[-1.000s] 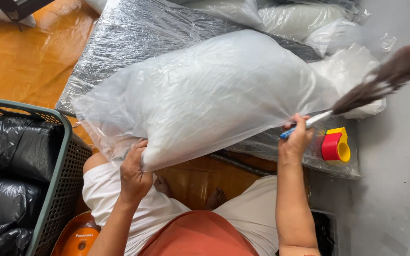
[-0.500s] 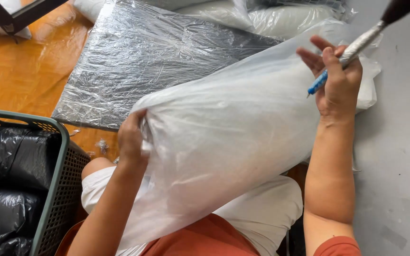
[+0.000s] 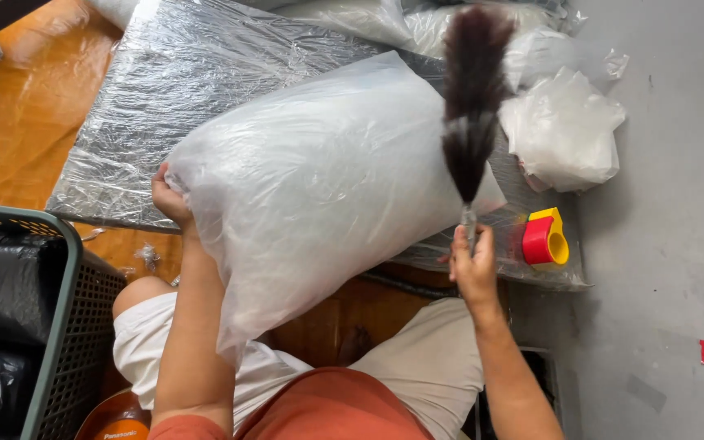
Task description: Dusting a plastic bag and using a vacuum hose to remove air and compress a cushion inside for packaging.
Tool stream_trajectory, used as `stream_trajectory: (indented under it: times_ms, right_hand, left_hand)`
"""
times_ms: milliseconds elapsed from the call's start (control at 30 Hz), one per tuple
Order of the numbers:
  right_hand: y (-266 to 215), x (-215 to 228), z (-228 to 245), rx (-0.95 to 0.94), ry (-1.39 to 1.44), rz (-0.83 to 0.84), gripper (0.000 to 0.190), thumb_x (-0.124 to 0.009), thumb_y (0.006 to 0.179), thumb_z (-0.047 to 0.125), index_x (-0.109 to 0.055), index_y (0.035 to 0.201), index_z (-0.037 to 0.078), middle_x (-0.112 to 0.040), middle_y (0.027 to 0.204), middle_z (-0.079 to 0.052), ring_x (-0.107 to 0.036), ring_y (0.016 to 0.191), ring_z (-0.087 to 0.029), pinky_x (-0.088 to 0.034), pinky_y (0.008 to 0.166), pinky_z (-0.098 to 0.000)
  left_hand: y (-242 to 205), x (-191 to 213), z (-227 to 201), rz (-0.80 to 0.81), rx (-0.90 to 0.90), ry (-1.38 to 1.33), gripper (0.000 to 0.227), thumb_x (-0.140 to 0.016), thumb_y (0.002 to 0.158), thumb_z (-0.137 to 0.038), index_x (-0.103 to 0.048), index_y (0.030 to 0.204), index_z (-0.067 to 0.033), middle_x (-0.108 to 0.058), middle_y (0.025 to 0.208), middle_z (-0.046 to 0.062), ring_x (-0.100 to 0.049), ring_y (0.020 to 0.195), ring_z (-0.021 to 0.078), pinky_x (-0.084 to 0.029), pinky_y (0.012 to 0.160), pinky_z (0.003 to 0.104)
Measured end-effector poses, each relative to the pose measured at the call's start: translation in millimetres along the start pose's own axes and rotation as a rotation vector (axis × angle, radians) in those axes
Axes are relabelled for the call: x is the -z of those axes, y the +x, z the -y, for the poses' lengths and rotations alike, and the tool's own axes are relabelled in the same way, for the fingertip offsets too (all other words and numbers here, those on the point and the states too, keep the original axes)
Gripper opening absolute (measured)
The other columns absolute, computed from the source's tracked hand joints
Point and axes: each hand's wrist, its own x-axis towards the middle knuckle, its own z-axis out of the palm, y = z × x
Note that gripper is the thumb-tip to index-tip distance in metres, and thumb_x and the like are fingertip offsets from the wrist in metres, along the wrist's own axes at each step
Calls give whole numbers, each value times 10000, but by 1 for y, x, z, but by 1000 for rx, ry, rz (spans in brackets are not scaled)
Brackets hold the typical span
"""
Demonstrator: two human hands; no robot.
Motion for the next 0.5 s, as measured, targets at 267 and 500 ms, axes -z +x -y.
stream_trajectory:
  times_ms: [267,500]
  right_hand:
    - [48,-13,-15,-51,-71,-8,509,-411,1128,291,-341,1583,73,-527,652,-126,-561,364,-233,-595,377,-363]
    - [70,-2,8,-104,-161,76,493,-480,1110,317,-420,1543,88,-575,601,-216,-594,376,-303,-594,363,-407]
  left_hand:
    - [-40,-50,-37,116,39,506,426,-749,780,-426,-683,1021,-80,-693,950,104,-677,919,224,-510,922,361]
    - [-107,-11,-102,412,-1238,1533,753,-643,1095,-465,-410,1511,119,-482,1383,364,-469,1305,529,-373,1096,600]
